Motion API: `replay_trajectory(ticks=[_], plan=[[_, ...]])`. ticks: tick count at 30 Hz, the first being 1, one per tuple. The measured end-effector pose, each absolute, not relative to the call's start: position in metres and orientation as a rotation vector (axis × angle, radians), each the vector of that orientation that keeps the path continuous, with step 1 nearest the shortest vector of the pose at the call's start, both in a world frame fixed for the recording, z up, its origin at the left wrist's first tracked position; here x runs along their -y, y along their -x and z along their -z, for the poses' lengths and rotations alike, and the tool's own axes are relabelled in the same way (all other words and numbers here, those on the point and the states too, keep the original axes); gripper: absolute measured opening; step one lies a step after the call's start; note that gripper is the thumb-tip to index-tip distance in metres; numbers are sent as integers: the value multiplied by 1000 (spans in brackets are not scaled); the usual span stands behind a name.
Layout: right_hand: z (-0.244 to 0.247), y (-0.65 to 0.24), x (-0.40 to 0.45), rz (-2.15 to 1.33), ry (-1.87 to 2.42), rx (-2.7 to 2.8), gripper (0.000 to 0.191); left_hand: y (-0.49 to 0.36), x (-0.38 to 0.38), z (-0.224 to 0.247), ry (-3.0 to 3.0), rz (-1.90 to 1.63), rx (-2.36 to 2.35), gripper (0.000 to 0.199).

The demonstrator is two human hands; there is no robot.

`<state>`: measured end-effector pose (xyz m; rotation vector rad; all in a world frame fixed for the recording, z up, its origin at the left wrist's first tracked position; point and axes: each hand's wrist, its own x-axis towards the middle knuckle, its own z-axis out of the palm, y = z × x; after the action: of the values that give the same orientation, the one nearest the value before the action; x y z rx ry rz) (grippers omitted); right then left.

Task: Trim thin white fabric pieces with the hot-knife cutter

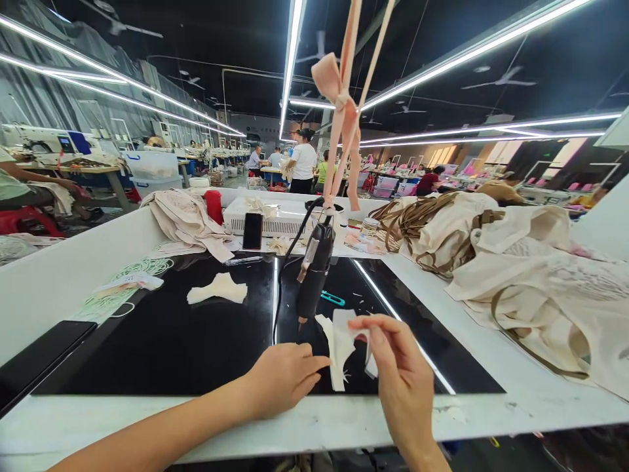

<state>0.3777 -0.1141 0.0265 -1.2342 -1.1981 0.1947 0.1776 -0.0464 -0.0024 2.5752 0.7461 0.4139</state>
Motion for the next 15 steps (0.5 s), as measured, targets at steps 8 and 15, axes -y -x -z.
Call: replay_trajectory(ticks=[8,15], plan=[[-13,-332,123,-578,1114,1440,35,-143,38,-12,-1753,-509,-783,68],[-8,-300,120,-960,946,1438,32,-116,64,-29,-1363,-580,-762,55]])
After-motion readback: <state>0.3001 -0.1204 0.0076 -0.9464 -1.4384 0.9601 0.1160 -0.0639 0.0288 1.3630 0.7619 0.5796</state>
